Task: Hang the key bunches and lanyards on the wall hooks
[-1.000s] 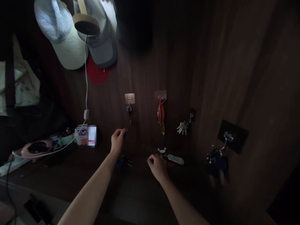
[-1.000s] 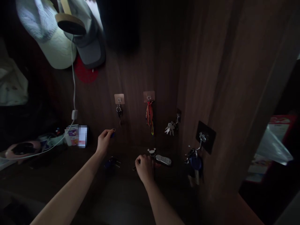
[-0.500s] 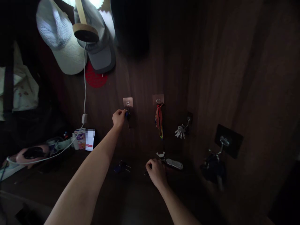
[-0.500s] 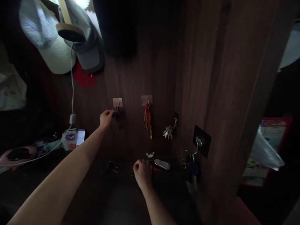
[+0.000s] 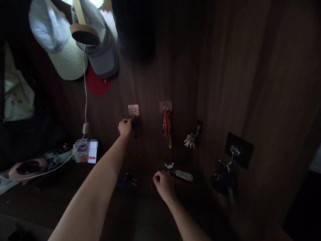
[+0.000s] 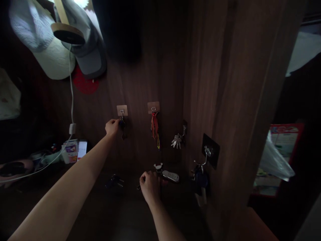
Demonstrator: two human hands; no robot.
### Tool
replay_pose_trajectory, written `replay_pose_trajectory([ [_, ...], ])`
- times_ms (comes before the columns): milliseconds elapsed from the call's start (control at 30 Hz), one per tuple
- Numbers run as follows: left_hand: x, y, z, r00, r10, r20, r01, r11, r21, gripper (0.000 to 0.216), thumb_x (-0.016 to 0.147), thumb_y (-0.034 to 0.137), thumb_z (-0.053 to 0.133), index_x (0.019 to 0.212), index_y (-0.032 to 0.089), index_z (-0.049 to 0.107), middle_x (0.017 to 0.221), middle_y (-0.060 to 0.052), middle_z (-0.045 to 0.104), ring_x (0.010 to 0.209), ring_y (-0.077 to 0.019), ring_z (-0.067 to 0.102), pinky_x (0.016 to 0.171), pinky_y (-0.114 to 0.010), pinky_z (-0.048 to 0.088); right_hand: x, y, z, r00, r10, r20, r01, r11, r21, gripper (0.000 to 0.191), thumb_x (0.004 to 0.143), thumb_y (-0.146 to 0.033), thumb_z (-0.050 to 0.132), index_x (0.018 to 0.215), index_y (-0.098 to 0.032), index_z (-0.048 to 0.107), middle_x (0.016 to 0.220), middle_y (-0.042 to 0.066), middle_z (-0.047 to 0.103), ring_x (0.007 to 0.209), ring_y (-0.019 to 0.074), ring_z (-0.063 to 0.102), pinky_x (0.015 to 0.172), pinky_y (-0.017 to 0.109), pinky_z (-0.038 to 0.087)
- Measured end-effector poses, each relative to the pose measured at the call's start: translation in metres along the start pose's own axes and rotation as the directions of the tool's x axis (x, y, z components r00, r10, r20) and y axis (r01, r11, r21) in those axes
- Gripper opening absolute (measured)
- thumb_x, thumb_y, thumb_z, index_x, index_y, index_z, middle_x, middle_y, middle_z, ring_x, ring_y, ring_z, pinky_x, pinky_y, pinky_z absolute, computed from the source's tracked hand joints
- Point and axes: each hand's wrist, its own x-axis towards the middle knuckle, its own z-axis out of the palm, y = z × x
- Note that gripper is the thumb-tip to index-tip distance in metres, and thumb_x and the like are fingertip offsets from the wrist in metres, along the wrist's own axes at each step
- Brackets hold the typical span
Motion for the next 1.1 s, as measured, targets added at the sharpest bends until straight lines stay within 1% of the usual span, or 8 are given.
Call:
replay_pose_trajectory([
  [167, -0.004, -0.009, 0.004, 0.999, -0.019, 0.042, 0.021, 0.998, -0.055, 0.019, 0.067, 0.038, 0.058, 0.063, 0.019, 0.061, 0.066, -0.004, 0.064, 0.071, -0.0188, 0.058, 0.064, -0.026, 0.041, 0.0, 0.0, -0.001, 1.0, -0.001, 0.0, 0.001, 1.0, 0.002, 0.014, 0.08, -0.024, 0.051, 0.074, -0.023, 0.063, 0.083, 0.001, 0.065, 0.09, 0.0191, 0.055, 0.074, 0.028, 0.033],
  [300, -0.016, -0.018, 0.005, 0.992, 0.002, 0.129, 0.019, 0.986, -0.166, 0.026, 0.072, 0.036, 0.054, 0.087, 0.017, 0.063, 0.078, -0.004, 0.066, 0.068, -0.0143, 0.06, 0.062, -0.024, 0.044, 0.0, 0.0, -0.001, 1.0, 0.006, -0.001, -0.006, 1.0, 0.002, 0.014, 0.08, -0.024, 0.051, 0.074, -0.023, 0.063, 0.084, 0.001, 0.065, 0.09, 0.0192, 0.054, 0.075, 0.029, 0.033],
  [367, -0.025, -0.024, 0.004, 0.984, 0.012, 0.175, 0.025, 0.977, -0.211, 0.033, 0.072, 0.033, 0.054, 0.098, 0.015, 0.059, 0.079, -0.004, 0.066, 0.066, -0.0129, 0.061, 0.061, -0.023, 0.045, 0.0, 0.0, -0.001, 1.0, 0.005, -0.007, -0.005, 1.0, 0.008, 0.014, 0.081, -0.024, 0.05, 0.074, -0.023, 0.063, 0.085, 0.001, 0.065, 0.09, 0.0191, 0.054, 0.075, 0.029, 0.033],
  [433, -0.033, -0.032, 0.001, 0.979, 0.018, 0.204, 0.031, 0.972, -0.234, 0.036, 0.071, 0.031, 0.056, 0.103, 0.014, 0.057, 0.076, -0.004, 0.066, 0.066, -0.0128, 0.061, 0.062, -0.023, 0.045, 0.0, 0.0, -0.001, 1.0, 0.0, -0.009, 0.0, 1.0, 0.016, 0.014, 0.081, -0.024, 0.05, 0.074, -0.023, 0.063, 0.084, 0.001, 0.066, 0.09, 0.0188, 0.054, 0.075, 0.029, 0.032],
  [667, -0.068, -0.07, -0.016, 0.973, 0.045, 0.228, 0.001, 0.98, -0.199, 0.033, 0.067, 0.03, 0.059, 0.097, 0.017, 0.06, 0.074, -0.002, 0.063, 0.068, -0.0141, 0.058, 0.063, -0.025, 0.043, 0.0, -0.001, -0.003, 1.0, 0.008, 0.005, -0.008, 1.0, -0.012, 0.015, 0.081, -0.025, 0.051, 0.073, -0.024, 0.064, 0.084, 0.001, 0.066, 0.09, 0.0188, 0.055, 0.074, 0.028, 0.033],
  [833, -0.1, -0.095, -0.03, 0.959, -0.002, 0.285, 0.069, 0.972, -0.223, 0.032, 0.068, 0.034, 0.058, 0.095, 0.018, 0.059, 0.074, -0.001, 0.063, 0.067, -0.0146, 0.058, 0.059, -0.025, 0.044, 0.001, -0.001, -0.002, 1.0, 0.015, 0.013, -0.015, 1.0, -0.003, 0.016, 0.081, -0.026, 0.05, 0.073, -0.023, 0.064, 0.085, 0.001, 0.066, 0.09, 0.0184, 0.055, 0.075, 0.028, 0.032],
  [1000, -0.132, -0.111, -0.042, 0.941, -0.032, 0.338, 0.118, 0.964, -0.238, 0.03, 0.069, 0.036, 0.058, 0.093, 0.018, 0.059, 0.074, -0.001, 0.064, 0.069, -0.015, 0.06, 0.064, -0.026, 0.046, 0.001, -0.001, -0.002, 1.0, 0.025, 0.018, -0.025, 1.0, 0.016, 0.016, 0.081, -0.026, 0.05, 0.073, -0.024, 0.064, 0.085, 0.001, 0.066, 0.09, 0.0179, 0.055, 0.075, 0.027, 0.033],
  [1100, -0.148, -0.116, -0.049, 0.923, -0.014, 0.386, 0.106, 0.97, -0.22, 0.029, 0.071, 0.037, 0.057, 0.094, 0.019, 0.058, 0.076, -0.002, 0.064, 0.071, -0.0157, 0.061, 0.065, -0.027, 0.046, 0.002, -0.001, 0.0, 0.999, 0.028, 0.028, -0.028, 1.0, 0.008, 0.016, 0.081, -0.026, 0.05, 0.074, -0.024, 0.064, 0.086, 0.001, 0.066, 0.09, 0.0187, 0.055, 0.074, 0.028, 0.034],
])
